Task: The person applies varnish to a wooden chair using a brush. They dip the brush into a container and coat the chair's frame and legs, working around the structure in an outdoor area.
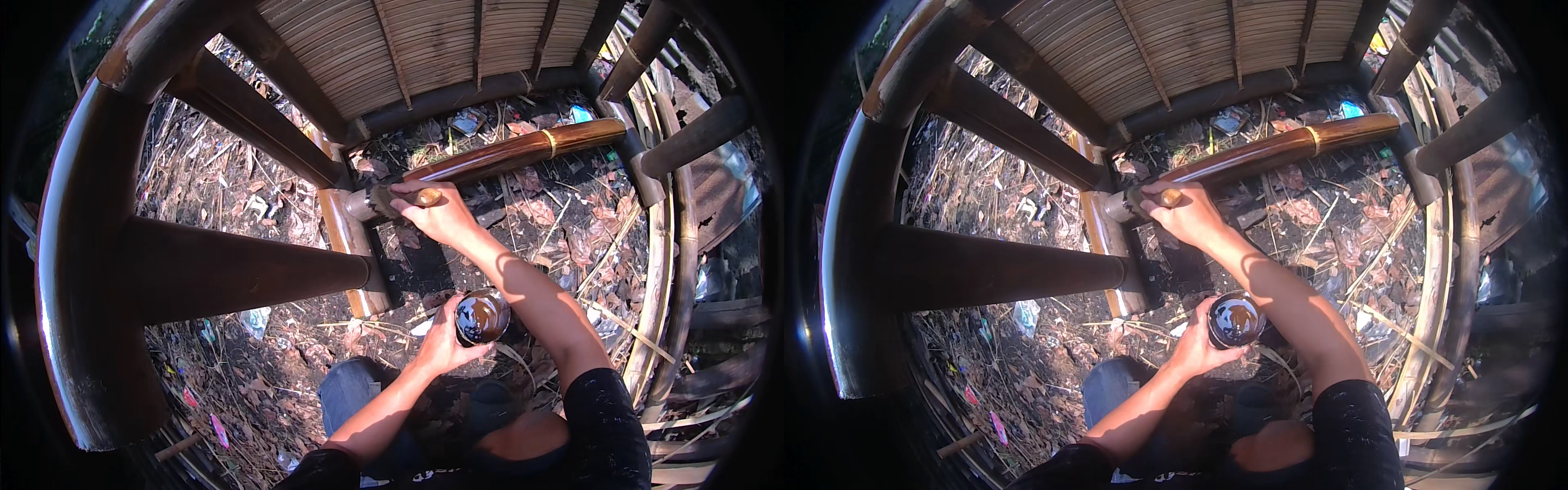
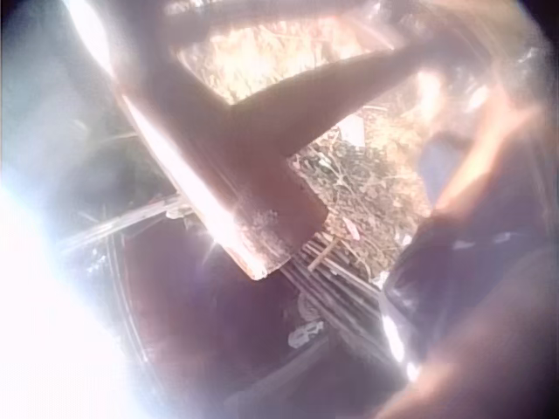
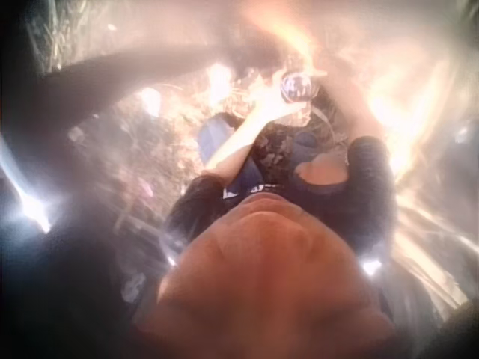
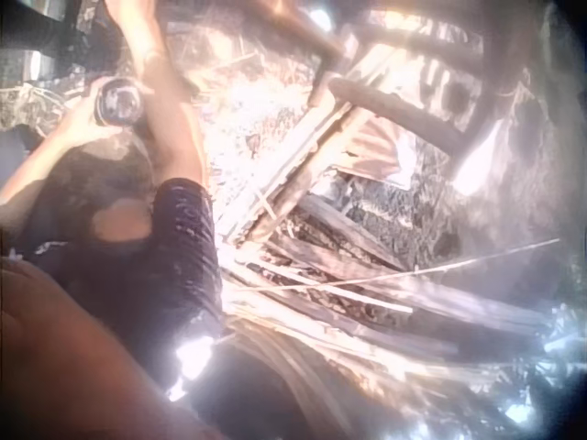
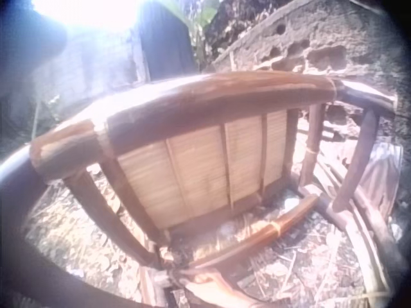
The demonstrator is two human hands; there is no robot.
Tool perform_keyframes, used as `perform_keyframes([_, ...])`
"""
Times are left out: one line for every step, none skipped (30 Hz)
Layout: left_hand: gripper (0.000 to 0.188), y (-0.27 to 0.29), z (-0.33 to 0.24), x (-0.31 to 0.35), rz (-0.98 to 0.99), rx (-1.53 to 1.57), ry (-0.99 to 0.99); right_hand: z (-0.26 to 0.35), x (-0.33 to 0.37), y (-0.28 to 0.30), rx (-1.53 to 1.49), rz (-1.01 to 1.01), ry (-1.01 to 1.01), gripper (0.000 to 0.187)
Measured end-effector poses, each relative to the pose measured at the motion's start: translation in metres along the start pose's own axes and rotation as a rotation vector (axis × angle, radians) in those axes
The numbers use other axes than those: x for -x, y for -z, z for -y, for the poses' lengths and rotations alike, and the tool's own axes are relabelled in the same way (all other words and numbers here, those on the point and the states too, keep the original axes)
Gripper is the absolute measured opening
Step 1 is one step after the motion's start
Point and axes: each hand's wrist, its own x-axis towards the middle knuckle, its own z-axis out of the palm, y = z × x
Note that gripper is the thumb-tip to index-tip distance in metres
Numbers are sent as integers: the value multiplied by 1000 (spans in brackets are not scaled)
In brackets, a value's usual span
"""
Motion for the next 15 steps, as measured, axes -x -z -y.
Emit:
perform_keyframes([116, 1, 1, 1, 10, -3, 28, -4, -16, 10, 38, -90, -50, 27])
perform_keyframes([116, 0, 2, 0, 2, -4, 2, -10, -34, 27, 162, -134, -83, 27])
perform_keyframes([116, -4, 4, 1, -2, 3, -21, -14, -46, 38, 291, -176, -121, 27])
perform_keyframes([116, -6, 5, -1, -7, 9, -32, -5, -54, 34, 294, -89, -158, 27])
perform_keyframes([116, -8, 6, -2, -10, 13, -43, -10, -63, 18, 204, 37, -123, 29])
perform_keyframes([116, -9, 6, -3, -11, 13, -54, -10, -72, 2, 81, 162, -242, 30])
perform_keyframes([116, -10, 7, -4, -2, 21, -55, -7, -79, -11, -43, 286, -362, 31])
perform_keyframes([116, -11, 7, -5, 8, 28, -57, -5, -80, -19, 51, 215, -250, 34])
perform_keyframes([116, -10, 9, -2, 17, 27, -54, 2, -79, -29, 109, 123, -181, 35])
perform_keyframes([116, -10, 12, -3, 12, -10, -74, -1, -76, -36, 63, 165, -183, 34])
perform_keyframes([115, -12, 14, -3, 4, -20, -88, -2, -73, -41, 18, 206, -185, 34])
perform_keyframes([115, -12, 15, 0, -1, -25, -91, -3, -70, -38, 18, 240, -150, 33])
perform_keyframes([114, -10, 9, -4, -22, -28, -107, -4, -75, -25, 64, 329, -242, 32])
perform_keyframes([112, -7, 4, -2, 29, 0, -29, -7, -71, -18, 59, 283, -265, 31])
perform_keyframes([112, -10, 1, -6, 2, -10, -54, -10, -63, -12, 66, 237, -292, 30])
